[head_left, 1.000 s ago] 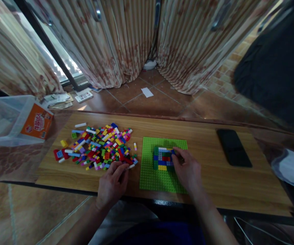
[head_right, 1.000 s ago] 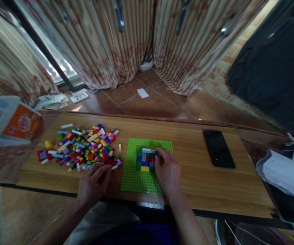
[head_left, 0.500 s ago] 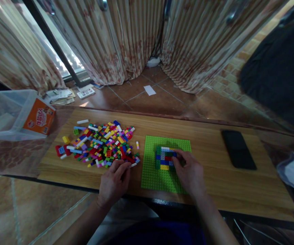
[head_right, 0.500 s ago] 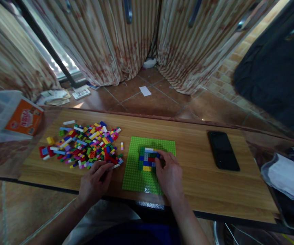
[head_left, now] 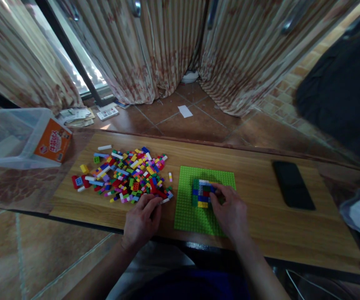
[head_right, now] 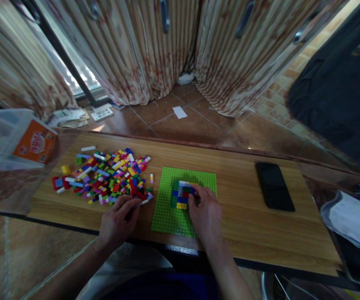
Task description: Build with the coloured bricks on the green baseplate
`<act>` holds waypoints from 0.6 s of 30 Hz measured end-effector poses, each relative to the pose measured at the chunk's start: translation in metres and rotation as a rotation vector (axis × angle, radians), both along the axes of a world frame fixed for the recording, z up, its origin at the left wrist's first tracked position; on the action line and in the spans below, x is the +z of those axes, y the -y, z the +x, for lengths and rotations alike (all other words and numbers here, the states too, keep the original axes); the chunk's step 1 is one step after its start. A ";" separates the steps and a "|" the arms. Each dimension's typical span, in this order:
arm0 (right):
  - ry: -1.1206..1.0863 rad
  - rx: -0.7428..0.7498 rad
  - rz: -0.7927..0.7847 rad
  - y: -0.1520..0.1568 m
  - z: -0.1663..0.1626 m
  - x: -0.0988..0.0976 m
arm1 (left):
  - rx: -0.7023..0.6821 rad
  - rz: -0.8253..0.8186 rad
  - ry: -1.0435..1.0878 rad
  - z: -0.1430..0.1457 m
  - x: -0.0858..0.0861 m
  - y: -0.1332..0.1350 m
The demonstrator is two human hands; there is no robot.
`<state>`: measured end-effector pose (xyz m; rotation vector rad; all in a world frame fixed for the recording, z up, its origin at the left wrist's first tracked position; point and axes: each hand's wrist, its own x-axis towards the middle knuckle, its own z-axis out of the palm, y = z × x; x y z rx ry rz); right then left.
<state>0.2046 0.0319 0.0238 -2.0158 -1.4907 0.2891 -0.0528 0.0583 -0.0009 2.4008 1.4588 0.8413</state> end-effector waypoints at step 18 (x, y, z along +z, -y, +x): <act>-0.141 0.121 0.011 -0.026 0.038 0.005 | 0.013 -0.003 -0.014 0.001 0.002 0.000</act>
